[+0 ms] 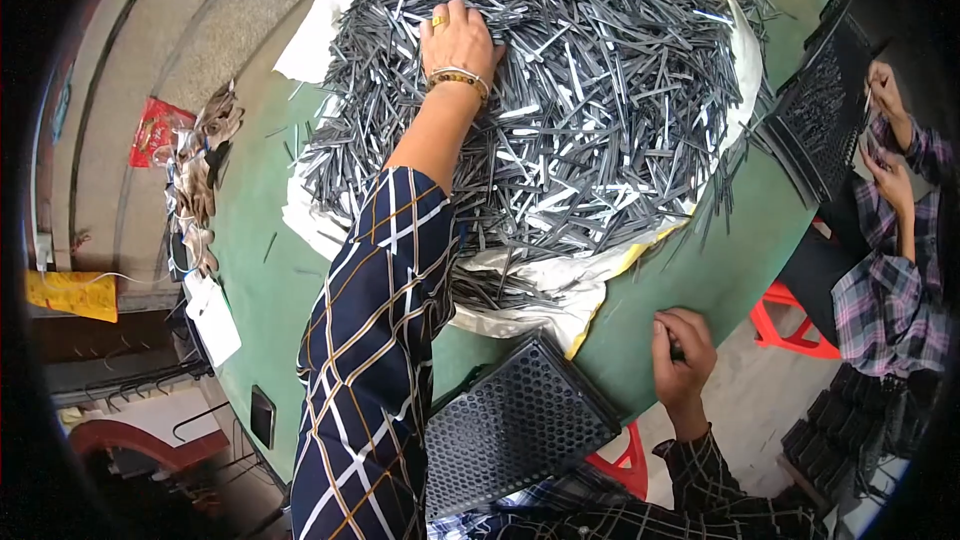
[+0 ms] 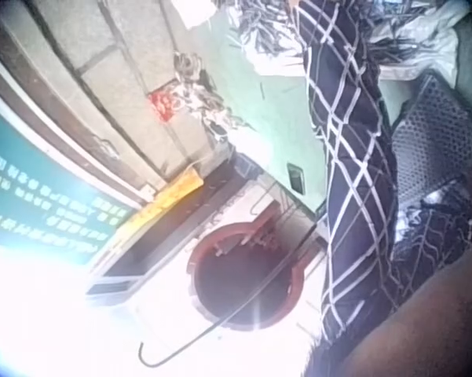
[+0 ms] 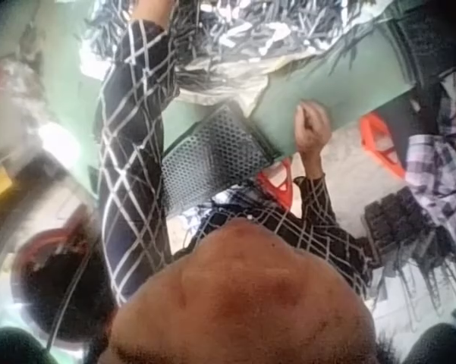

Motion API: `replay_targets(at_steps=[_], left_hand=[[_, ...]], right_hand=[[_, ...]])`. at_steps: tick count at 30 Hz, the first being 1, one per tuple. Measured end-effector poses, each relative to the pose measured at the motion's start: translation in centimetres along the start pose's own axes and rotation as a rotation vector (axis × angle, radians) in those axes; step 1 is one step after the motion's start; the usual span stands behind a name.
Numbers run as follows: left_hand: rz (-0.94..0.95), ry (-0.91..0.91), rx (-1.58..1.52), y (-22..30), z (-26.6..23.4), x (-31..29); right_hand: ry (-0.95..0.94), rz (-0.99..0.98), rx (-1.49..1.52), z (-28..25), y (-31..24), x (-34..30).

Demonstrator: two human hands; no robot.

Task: The recorder is manually inserting small, pin-like metal components into a black honeycomb-style grid template.

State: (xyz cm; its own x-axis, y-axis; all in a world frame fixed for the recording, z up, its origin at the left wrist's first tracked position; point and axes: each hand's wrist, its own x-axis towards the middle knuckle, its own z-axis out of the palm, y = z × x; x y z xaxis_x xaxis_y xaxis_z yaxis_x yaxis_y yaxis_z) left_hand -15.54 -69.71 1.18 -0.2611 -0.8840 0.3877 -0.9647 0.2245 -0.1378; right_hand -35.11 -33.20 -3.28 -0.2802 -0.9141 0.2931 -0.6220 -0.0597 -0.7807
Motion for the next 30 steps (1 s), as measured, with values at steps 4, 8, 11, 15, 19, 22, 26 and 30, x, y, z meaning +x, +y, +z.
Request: replay_targets(at_steps=[4,8,11,15,19,22,26,30], left_hand=[[-0.019,0.086,0.008,-1.1,2.1,-0.1],[0.008,0.042,-0.020,-0.8,0.8,0.9],[0.033,0.062,-0.002,-1.0,1.0,0.9],[0.053,0.063,0.037,-1.1,1.2,0.8],[0.065,0.053,0.046,-1.0,0.3,0.0],[0.094,0.040,0.037,-0.9,-0.7,-1.2],[0.149,0.016,-0.027,-0.2,-1.5,-2.3],[0.096,-0.144,-0.103,-0.9,-3.1,-2.1]], right_hand=[[-0.006,-0.001,0.015,0.5,-0.3,-0.1],[-0.003,0.009,-0.014,-0.2,-0.4,0.1],[0.005,-0.002,-0.016,-0.1,-0.6,0.3],[0.011,-0.011,0.009,-0.1,-0.5,0.2],[0.027,-0.007,0.026,-0.2,-0.6,0.2],[0.041,0.009,0.054,-0.1,-0.8,0.3],[0.053,0.035,0.081,-0.3,-1.0,0.4],[0.067,0.017,0.115,-0.1,-0.9,0.3]])
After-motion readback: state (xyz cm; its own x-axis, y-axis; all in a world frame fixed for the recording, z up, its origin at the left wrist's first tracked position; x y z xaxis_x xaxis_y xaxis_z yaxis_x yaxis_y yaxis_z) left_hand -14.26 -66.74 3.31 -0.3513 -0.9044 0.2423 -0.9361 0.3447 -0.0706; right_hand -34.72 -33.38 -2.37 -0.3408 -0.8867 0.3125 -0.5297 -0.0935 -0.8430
